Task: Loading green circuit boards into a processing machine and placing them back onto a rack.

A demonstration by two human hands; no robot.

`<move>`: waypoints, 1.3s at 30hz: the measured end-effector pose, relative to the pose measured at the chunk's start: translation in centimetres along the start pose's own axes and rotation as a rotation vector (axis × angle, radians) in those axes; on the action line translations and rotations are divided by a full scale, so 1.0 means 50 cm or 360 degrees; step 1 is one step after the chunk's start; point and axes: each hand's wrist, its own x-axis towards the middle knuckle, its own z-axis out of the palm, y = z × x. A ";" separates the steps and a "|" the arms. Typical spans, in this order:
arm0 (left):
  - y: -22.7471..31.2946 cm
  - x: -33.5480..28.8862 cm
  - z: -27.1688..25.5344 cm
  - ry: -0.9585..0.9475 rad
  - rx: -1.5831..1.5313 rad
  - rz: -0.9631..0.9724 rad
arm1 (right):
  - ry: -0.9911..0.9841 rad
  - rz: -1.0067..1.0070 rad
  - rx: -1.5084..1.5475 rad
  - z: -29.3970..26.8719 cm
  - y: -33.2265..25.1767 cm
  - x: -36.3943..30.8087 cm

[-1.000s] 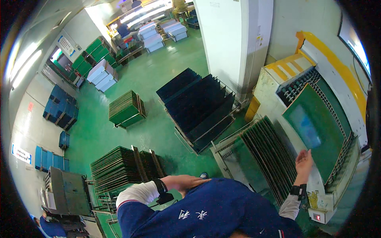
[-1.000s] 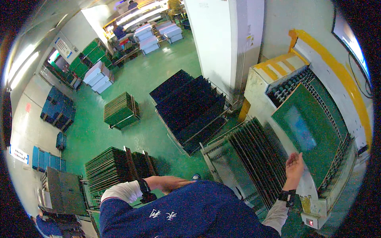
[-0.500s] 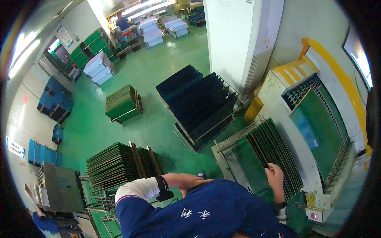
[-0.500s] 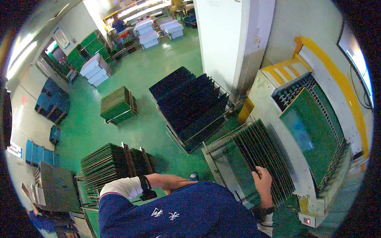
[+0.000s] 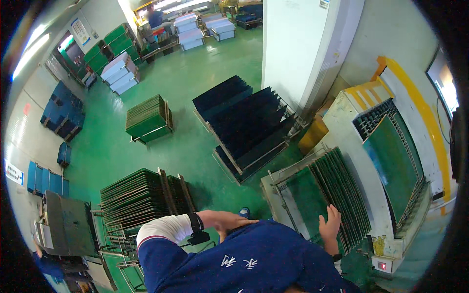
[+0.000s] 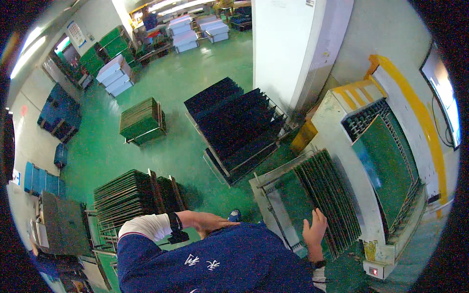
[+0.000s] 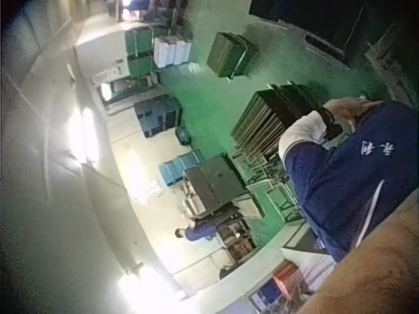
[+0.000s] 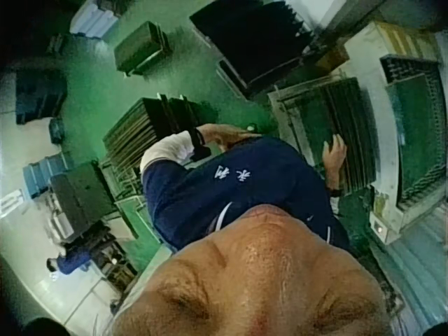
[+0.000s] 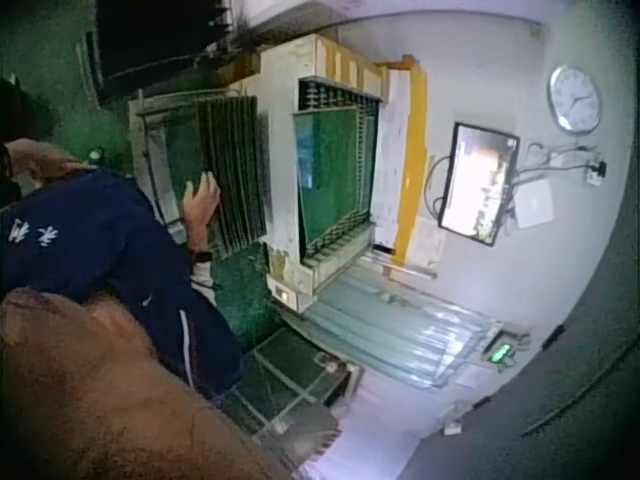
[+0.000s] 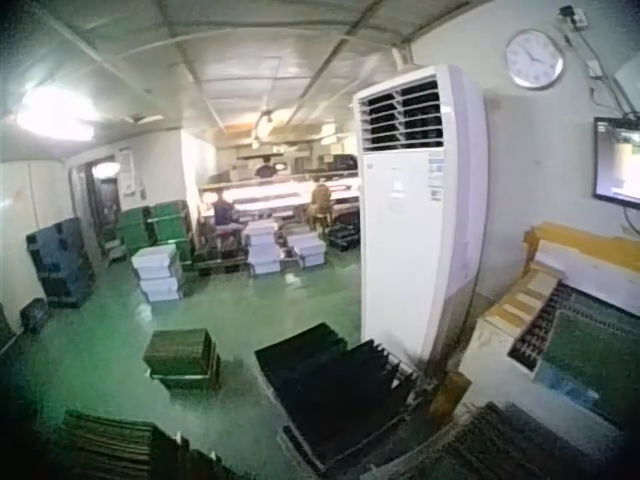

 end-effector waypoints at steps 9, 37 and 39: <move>-0.002 -0.049 0.005 -0.0002 -0.0015 0.0020 | 0.0118 0.0006 -0.0181 0.030 -0.039 -0.020; -0.056 -0.163 0.031 0.0130 -0.0158 0.0024 | -0.0107 0.0513 -0.0235 0.056 0.043 0.031; -0.061 -0.171 0.033 0.0140 -0.0097 -0.0040 | -0.0184 0.0499 -0.0361 0.066 0.090 0.026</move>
